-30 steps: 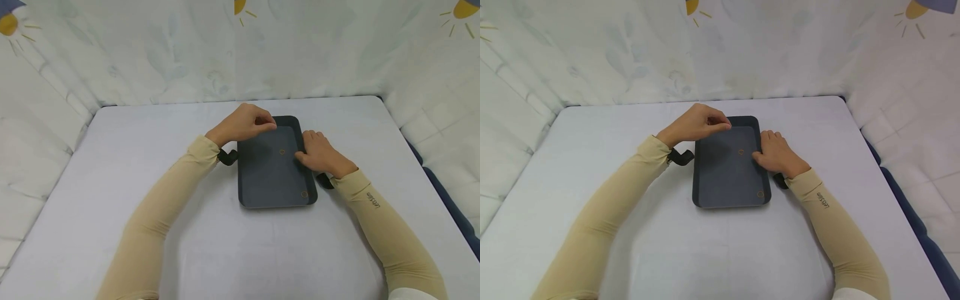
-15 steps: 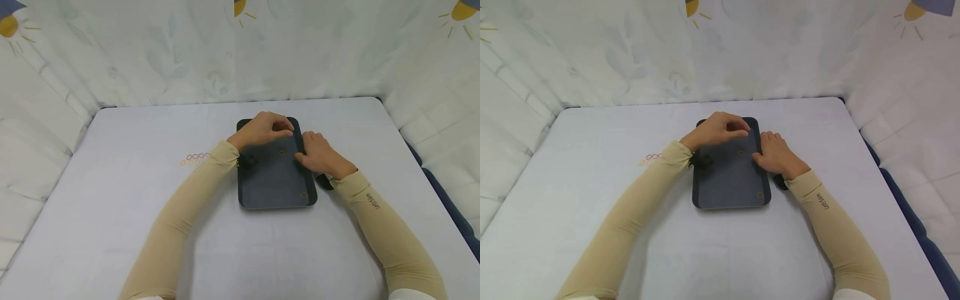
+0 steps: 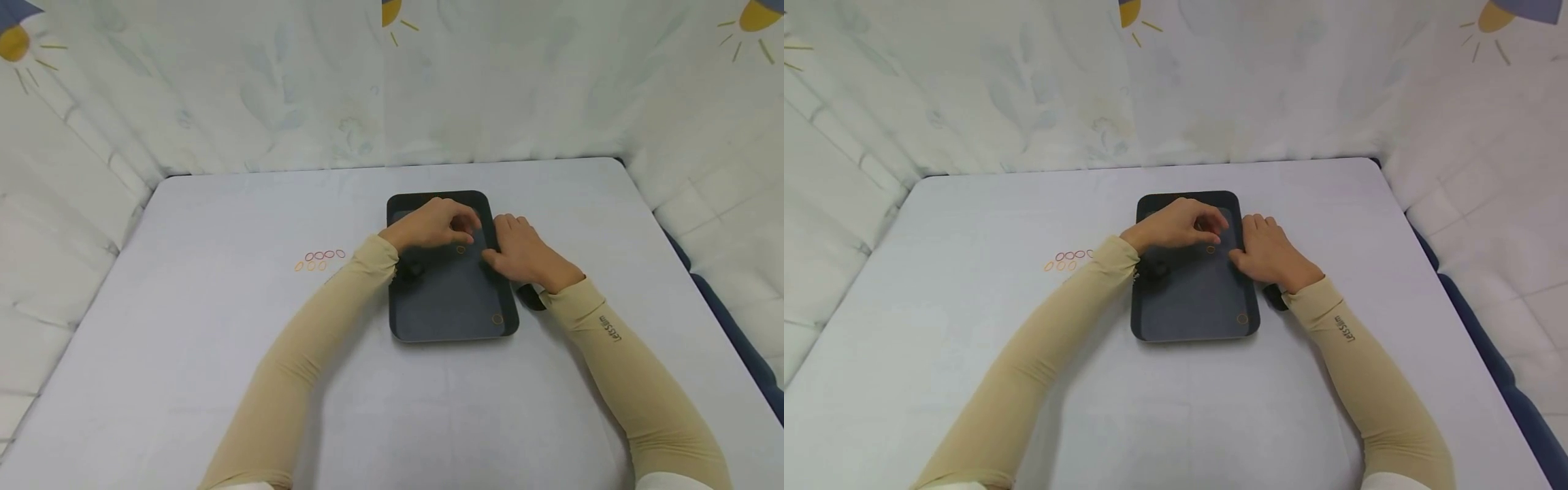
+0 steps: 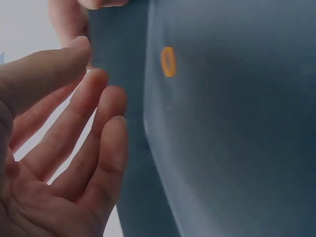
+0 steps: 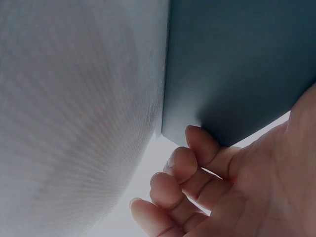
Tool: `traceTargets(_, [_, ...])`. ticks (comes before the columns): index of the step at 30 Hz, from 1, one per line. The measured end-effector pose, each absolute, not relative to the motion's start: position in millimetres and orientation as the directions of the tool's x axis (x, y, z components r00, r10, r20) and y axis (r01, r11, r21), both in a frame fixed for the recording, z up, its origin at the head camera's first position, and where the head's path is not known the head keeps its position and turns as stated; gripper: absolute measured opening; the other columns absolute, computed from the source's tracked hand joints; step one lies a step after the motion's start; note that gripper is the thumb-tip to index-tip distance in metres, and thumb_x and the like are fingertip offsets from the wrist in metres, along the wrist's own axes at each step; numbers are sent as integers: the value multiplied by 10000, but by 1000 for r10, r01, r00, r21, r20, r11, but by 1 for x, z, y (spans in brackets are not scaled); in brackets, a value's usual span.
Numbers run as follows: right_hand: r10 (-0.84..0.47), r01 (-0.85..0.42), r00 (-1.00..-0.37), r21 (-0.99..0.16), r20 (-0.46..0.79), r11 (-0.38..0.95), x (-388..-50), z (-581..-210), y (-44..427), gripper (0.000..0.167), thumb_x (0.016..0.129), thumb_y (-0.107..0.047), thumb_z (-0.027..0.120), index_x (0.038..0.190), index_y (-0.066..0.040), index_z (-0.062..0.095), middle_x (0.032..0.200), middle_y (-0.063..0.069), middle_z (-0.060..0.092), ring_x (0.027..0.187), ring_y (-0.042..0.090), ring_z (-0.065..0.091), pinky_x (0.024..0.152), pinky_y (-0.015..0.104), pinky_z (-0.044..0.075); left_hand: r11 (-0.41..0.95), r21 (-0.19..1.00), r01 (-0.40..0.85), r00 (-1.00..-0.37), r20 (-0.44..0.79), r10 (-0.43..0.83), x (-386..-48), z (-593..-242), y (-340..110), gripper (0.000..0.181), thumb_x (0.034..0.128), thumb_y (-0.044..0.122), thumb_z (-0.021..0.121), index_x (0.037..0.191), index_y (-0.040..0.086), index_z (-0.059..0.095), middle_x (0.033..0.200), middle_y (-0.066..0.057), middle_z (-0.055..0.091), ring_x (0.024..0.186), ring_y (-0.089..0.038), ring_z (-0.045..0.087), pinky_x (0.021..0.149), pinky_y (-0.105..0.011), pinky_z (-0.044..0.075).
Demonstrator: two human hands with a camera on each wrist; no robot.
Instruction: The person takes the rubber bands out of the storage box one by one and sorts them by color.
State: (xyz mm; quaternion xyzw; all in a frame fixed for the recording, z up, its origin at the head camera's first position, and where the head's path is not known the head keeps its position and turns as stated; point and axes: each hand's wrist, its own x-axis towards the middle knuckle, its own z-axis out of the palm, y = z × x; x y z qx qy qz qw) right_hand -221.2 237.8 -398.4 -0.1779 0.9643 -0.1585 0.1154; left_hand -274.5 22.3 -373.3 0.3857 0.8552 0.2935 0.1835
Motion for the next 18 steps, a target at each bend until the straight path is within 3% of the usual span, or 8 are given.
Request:
traceTargets(6, [-383, -307, -908, -356, -167, 883, -220, -397, 238, 422, 984, -258, 516, 1208, 95, 460, 1160, 265, 510, 1012, 416, 434, 854, 517, 386, 569, 633, 526, -642, -143, 753, -276, -380, 22, 314, 979, 146, 725, 1289, 108, 699, 1146, -44, 762, 1069, -147, 711, 933, -280, 561])
traceTargets(18, [-380, -305, -910, -353, -166, 884, -220, -399, 239, 419, 985, -264, 506, 1201, 93, 459, 1143, 256, 501, 993, 407, 421, 832, 496, 376, 575, 604, 551, -639, -137, 756, -279, -388, 23, 197, 924, 154, 793, 1114, 118, 750, 1088, -39, 763, 1017, -149, 711, 908, -270, 562])
